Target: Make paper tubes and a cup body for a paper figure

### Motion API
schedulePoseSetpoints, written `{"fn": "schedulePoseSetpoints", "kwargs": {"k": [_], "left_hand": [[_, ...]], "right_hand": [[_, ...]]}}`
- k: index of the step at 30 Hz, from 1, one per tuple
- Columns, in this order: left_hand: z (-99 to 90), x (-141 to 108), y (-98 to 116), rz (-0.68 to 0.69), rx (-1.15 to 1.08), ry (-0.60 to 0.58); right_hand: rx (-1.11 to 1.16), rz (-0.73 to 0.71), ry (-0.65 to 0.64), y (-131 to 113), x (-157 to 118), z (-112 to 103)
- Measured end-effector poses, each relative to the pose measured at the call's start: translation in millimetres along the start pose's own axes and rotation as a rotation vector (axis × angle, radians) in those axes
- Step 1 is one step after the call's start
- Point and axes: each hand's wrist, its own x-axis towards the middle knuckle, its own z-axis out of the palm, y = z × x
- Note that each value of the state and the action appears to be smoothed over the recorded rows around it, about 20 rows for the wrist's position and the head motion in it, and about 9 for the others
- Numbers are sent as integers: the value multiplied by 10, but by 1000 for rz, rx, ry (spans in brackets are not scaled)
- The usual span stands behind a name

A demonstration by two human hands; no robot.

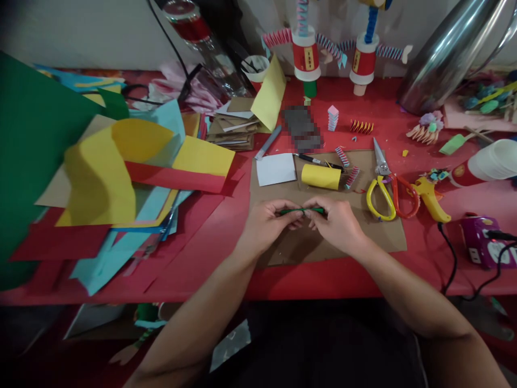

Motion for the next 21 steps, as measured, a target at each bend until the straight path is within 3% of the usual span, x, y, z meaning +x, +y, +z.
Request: {"fn": "schedulePoseSetpoints", "kwargs": {"k": [6,15,21], "left_hand": [[44,-12,-27,59,90,58],[-76,15,-3,-16,-77,-122],[-131,20,88,45,-176,42]], "right_hand": [[-299,-55,65,-28,-15,-10],[-15,70,-91,-29,8,-98],[12,101,-16,-93,-20,-62]]}}
